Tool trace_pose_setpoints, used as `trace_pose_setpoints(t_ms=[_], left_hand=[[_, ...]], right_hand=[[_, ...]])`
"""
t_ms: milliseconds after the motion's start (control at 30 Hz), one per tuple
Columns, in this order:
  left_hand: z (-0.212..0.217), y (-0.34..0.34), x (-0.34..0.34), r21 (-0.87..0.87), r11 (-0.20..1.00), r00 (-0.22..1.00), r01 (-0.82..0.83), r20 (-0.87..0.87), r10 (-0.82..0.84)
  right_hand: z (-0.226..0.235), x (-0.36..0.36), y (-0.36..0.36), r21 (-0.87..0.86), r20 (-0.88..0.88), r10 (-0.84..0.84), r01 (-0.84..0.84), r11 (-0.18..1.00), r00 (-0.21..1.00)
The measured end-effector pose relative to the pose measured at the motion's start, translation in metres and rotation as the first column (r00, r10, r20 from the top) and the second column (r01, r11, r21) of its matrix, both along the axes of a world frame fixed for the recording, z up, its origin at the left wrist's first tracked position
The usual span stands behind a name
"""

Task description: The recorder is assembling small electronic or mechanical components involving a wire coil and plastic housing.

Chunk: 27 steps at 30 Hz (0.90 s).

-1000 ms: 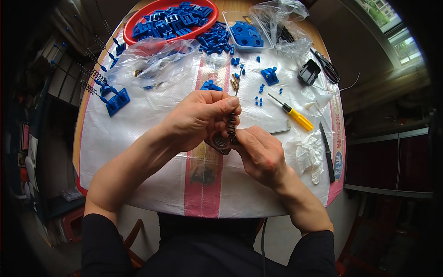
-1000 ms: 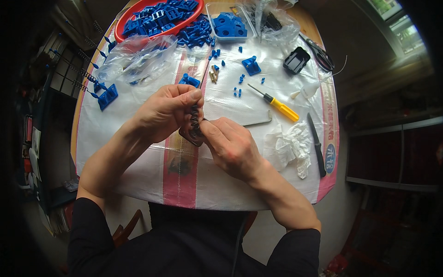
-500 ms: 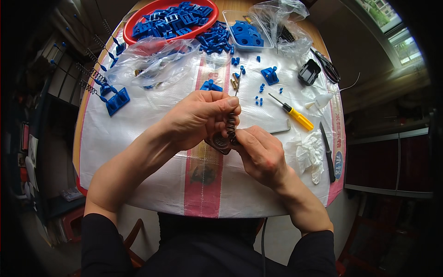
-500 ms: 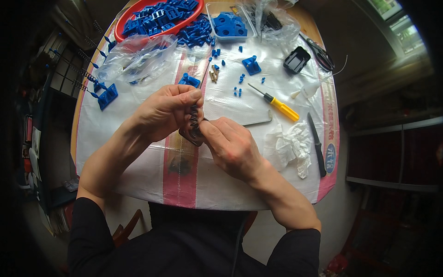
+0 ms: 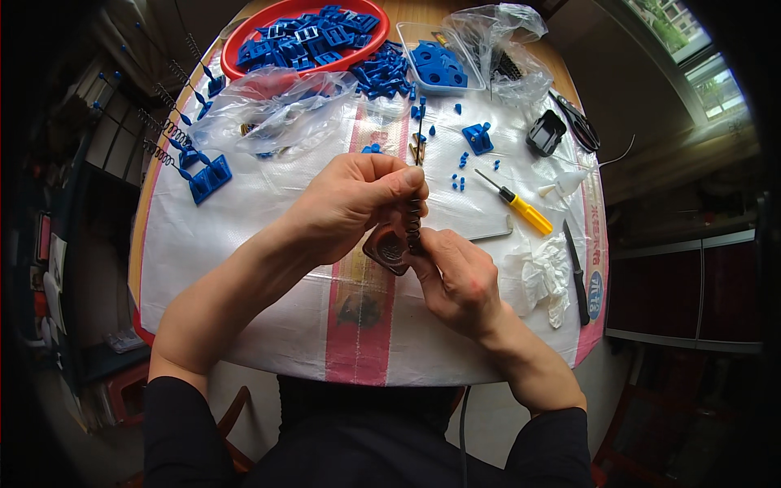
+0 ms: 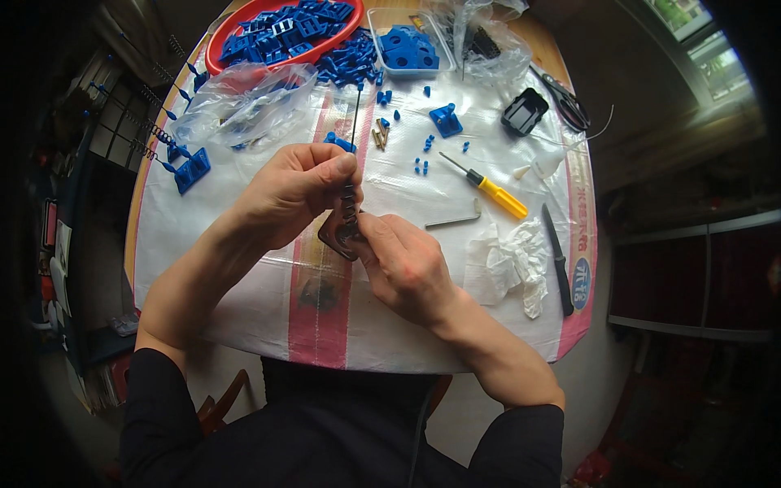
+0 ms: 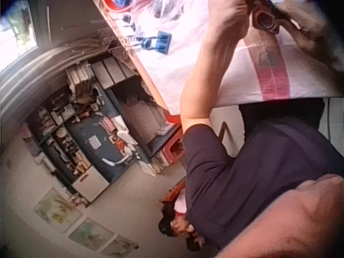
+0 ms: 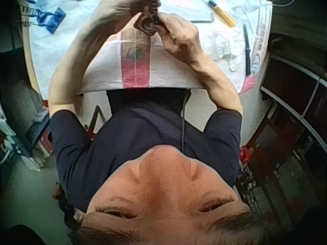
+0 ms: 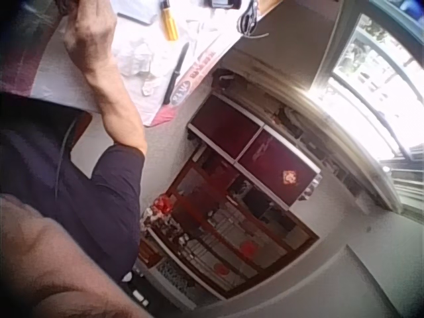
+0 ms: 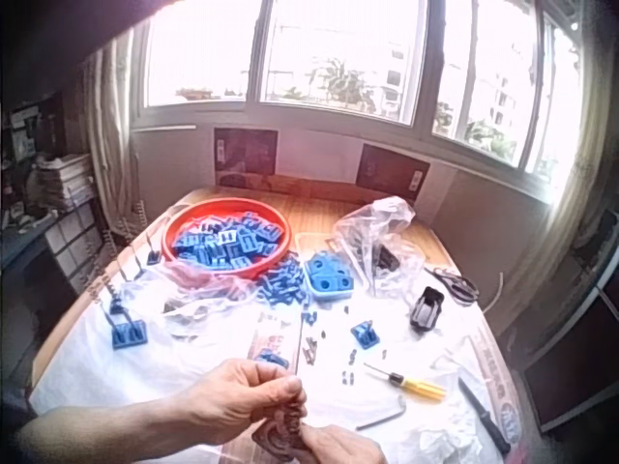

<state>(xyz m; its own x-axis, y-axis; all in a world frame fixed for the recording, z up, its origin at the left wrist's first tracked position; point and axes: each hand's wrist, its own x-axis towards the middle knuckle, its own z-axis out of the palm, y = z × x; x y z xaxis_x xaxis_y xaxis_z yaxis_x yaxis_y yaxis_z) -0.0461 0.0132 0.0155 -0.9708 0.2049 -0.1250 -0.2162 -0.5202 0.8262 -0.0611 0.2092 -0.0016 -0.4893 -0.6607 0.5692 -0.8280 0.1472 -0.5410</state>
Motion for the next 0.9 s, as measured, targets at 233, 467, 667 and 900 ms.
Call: trace_pose_setpoints(t_ms=[233,467,667,900], left_hand=[[0.002,0.003,0.003,-0.110,0.992,0.996,-0.053,-0.076,0.044],[0.003,0.007,0.002,-0.079,0.990,0.992,-0.113,-0.066,0.108],[-0.002,0.003,-0.002,0.045,0.992,0.992,-0.117,0.055,0.115],[-0.008,0.001,-0.003,0.066,0.994,0.995,-0.082,0.054,0.079]], right_hand=[[0.002,0.009,-0.002,-0.053,0.277,-0.033,0.049,0.997,0.960],[0.001,0.008,0.000,-0.094,0.460,0.030,0.016,0.995,0.887],[-0.001,0.005,0.001,-0.262,0.832,0.227,-0.001,0.965,0.506],[0.001,0.001,0.001,-0.322,0.900,0.321,-0.046,0.945,0.294]])
